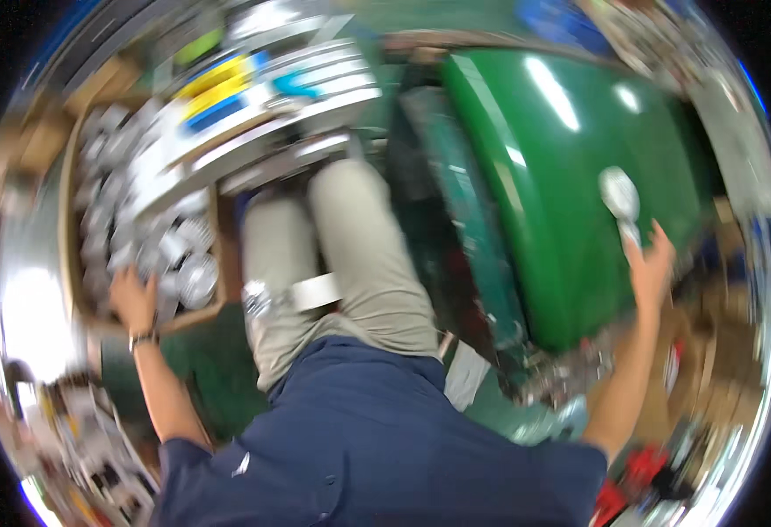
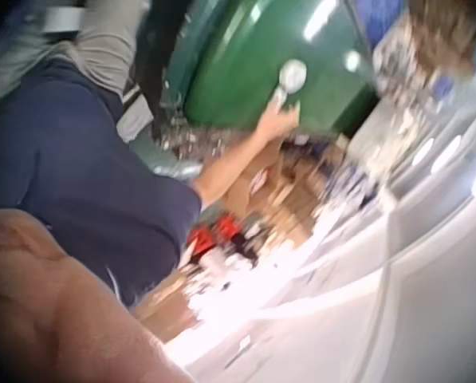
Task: Assembling and packing small portable fans using a production machine and manual placement
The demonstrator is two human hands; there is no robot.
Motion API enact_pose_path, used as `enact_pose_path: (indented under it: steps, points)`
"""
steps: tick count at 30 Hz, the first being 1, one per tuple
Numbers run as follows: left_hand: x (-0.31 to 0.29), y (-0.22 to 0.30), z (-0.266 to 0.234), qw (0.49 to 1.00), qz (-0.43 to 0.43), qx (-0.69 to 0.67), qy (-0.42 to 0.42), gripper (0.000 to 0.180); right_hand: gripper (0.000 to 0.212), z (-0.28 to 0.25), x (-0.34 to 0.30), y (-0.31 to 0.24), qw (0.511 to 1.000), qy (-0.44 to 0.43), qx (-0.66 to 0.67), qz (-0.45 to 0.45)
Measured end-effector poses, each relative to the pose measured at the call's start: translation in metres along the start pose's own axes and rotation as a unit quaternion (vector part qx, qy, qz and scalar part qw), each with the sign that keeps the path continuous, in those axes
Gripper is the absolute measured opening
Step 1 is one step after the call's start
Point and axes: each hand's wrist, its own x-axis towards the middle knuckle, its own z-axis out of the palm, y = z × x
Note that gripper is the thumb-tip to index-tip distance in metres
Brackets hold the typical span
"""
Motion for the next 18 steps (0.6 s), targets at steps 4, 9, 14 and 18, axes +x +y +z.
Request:
enact_pose_path:
  steps: [4,9,14,18]
  points:
    - [-0.009,-0.002,-0.018,0.991,-0.002,-0.008,0.135,0.047,0.046,-0.005,0.001,-0.109,0.994,-0.038,0.080,-0.066]
    - [-0.061,0.053,-0.054,0.837,0.039,-0.532,0.119,0.026,0.043,0.029,-0.058,-0.266,0.894,-0.197,0.192,-0.355]
    - [-0.124,0.082,-0.049,0.827,0.058,-0.548,0.110,0.027,0.050,0.074,-0.125,-0.380,0.741,-0.334,0.200,-0.547]
    - [-0.126,0.054,-0.042,0.856,-0.046,-0.493,0.149,0.030,0.053,0.088,-0.151,-0.431,0.690,-0.292,0.194,-0.633]
